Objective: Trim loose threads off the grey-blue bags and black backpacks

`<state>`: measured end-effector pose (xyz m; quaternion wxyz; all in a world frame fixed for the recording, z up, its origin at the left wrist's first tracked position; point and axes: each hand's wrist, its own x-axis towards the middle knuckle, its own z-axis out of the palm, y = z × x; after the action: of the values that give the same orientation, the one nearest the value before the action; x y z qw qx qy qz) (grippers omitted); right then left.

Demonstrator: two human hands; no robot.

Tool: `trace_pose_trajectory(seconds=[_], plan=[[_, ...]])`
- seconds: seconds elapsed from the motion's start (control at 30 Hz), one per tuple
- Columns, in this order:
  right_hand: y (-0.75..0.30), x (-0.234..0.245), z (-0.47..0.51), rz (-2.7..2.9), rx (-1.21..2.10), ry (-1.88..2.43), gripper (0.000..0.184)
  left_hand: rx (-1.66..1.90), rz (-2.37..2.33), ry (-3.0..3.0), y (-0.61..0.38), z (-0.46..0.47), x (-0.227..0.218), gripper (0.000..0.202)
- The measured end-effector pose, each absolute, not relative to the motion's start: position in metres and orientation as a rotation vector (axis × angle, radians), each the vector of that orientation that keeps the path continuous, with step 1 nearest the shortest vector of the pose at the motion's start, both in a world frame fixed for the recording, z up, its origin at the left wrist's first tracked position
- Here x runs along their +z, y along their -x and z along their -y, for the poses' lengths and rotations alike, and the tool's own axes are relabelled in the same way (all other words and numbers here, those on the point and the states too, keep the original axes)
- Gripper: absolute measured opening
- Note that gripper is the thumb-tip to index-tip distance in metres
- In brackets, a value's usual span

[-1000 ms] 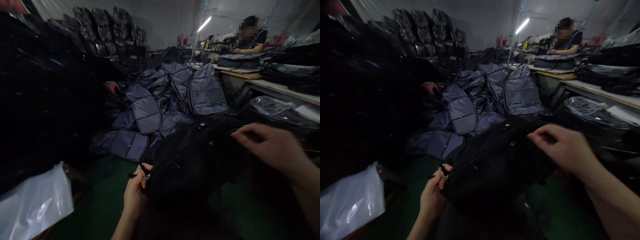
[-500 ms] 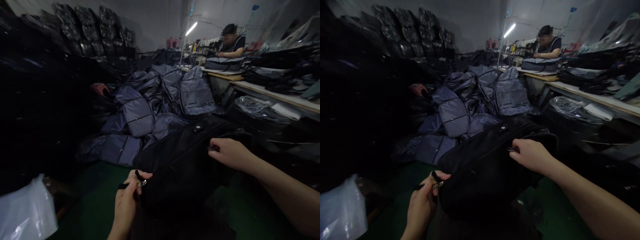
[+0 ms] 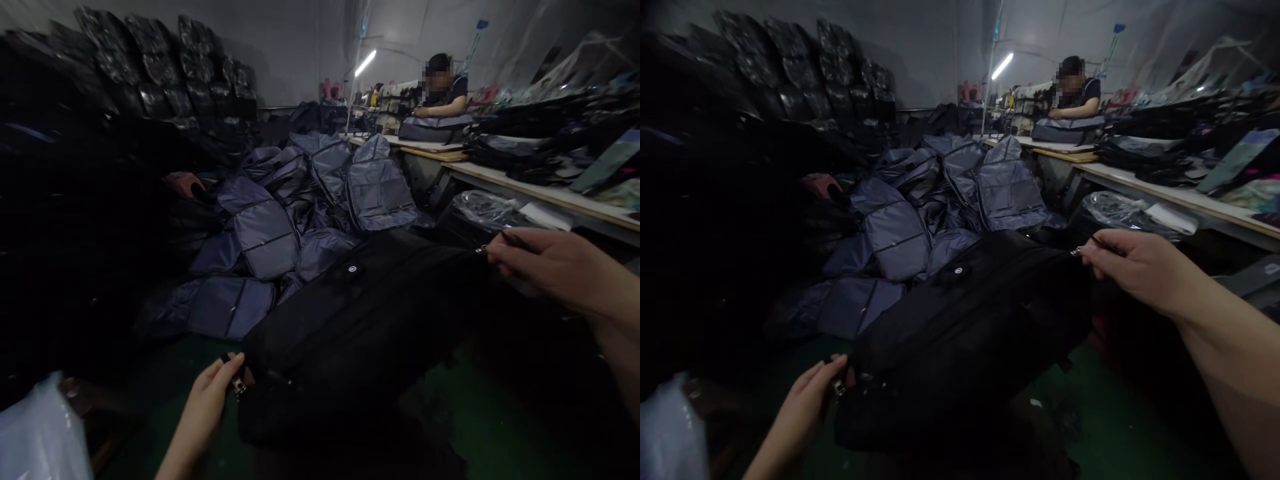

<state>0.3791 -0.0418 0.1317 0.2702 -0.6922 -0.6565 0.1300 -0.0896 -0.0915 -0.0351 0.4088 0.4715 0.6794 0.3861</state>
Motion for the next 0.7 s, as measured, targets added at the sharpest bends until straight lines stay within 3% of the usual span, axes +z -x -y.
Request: trace_pose_trajectory(seconds=[0.07,0.13,0.27,0.33,0.53,0.7], plan=[[-0.360,0.143,0.045,1.896,0.467,1.663,0.026,0.925,-1.831,-1.445,0.090,0.077,-0.007,0.033],[-0.329,0.158,0.046,2.061,0.575,1.473,0.028,1.118,-1.850,-1.868,0.071,0.063,0.037,0.031],[-0.262,0.190,0.047,2.278,0.807,1.232,0.027,1.024,-1.222,-2.468,-0.007,0.051,0.125,0.042],[-0.242,0.198,0.045,2.302,0.863,1.158,0.026,1.053,-1.119,-2.665,-0.035,0.049,0.147,0.030],[-0.262,0.176,0.032,2.197,1.016,1.227,0.024,1.225,-1.214,-2.755,-0.015,0.035,0.144,0.022],[-0.320,0.139,0.026,1.749,1.161,1.354,0.027,1.523,-1.869,-2.382,0.044,0.032,0.139,0.022]])
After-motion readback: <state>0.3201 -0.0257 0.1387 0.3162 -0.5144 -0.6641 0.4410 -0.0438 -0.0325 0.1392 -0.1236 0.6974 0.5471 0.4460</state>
